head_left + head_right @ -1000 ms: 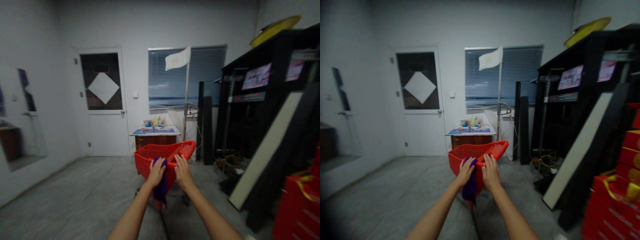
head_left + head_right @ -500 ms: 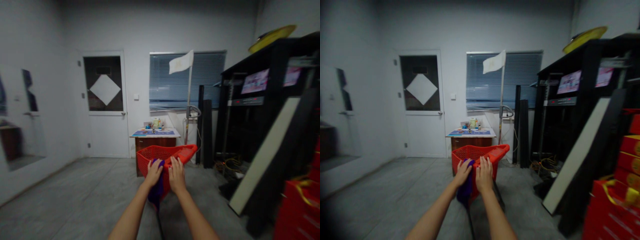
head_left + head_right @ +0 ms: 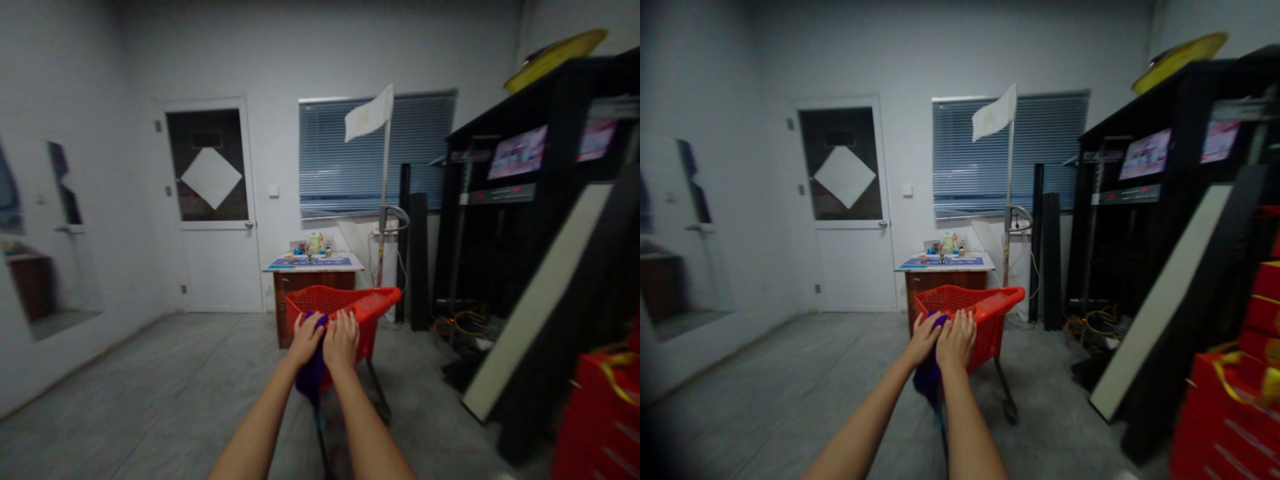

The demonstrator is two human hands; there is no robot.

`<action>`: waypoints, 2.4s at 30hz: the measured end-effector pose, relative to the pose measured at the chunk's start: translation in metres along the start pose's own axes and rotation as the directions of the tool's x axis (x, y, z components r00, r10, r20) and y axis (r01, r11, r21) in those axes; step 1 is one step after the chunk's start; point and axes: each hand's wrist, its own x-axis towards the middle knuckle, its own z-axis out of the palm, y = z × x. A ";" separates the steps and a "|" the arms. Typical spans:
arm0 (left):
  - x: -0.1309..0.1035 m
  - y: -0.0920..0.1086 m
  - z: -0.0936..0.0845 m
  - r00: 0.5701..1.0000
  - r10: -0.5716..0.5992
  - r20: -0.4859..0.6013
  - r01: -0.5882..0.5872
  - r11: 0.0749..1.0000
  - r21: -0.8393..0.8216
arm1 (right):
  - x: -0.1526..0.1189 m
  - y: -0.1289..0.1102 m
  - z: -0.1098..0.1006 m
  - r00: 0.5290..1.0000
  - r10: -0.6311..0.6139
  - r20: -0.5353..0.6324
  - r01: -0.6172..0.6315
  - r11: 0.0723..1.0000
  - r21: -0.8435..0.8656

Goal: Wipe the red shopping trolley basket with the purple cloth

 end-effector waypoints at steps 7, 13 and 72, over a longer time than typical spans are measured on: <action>-0.006 0.007 -0.004 0.995 0.099 -0.022 -0.099 0.995 -0.029 | 0.001 0.018 -0.019 0.961 -0.206 0.184 0.228 0.968 -0.104; -0.003 0.007 -0.006 0.997 0.029 -0.066 -0.031 0.999 -0.029 | 0.021 0.047 -0.045 0.921 -0.259 0.291 0.318 0.932 -0.177; -0.023 0.033 -0.015 0.985 0.087 -0.147 -0.068 0.989 0.133 | 0.010 0.035 -0.038 0.928 -0.218 0.302 0.294 0.927 -0.234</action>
